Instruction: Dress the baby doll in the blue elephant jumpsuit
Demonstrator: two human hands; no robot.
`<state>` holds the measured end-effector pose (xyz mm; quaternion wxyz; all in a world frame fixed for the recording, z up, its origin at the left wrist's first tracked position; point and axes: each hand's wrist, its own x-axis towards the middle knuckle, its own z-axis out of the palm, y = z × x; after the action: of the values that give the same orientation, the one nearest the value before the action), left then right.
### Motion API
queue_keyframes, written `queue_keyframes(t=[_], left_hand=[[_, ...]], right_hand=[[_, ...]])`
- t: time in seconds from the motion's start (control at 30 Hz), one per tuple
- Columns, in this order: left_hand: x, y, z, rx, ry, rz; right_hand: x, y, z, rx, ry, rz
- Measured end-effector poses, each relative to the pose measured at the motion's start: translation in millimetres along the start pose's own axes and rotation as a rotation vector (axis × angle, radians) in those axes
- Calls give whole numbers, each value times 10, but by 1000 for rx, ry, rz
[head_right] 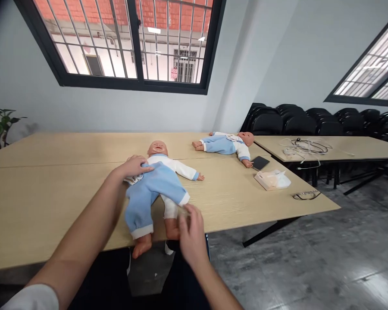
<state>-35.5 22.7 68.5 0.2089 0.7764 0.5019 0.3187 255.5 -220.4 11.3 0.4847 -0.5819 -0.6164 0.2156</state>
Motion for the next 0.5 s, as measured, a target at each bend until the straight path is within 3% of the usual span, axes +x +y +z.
queue_keyframes(t=[0.1, 0.27, 0.4, 0.5], left_hand=[[-61, 101, -63, -182, -114, 33], [-175, 399, 15, -210, -130, 21], [-273, 562, 33, -226, -191, 73], [-313, 604, 22, -422, -261, 46]], right_hand=[[455, 241, -34, 284, 2, 265], [1083, 42, 107, 554, -335, 399], [1240, -153, 200, 545, -540, 416], [1249, -121, 189, 616, -778, 451]])
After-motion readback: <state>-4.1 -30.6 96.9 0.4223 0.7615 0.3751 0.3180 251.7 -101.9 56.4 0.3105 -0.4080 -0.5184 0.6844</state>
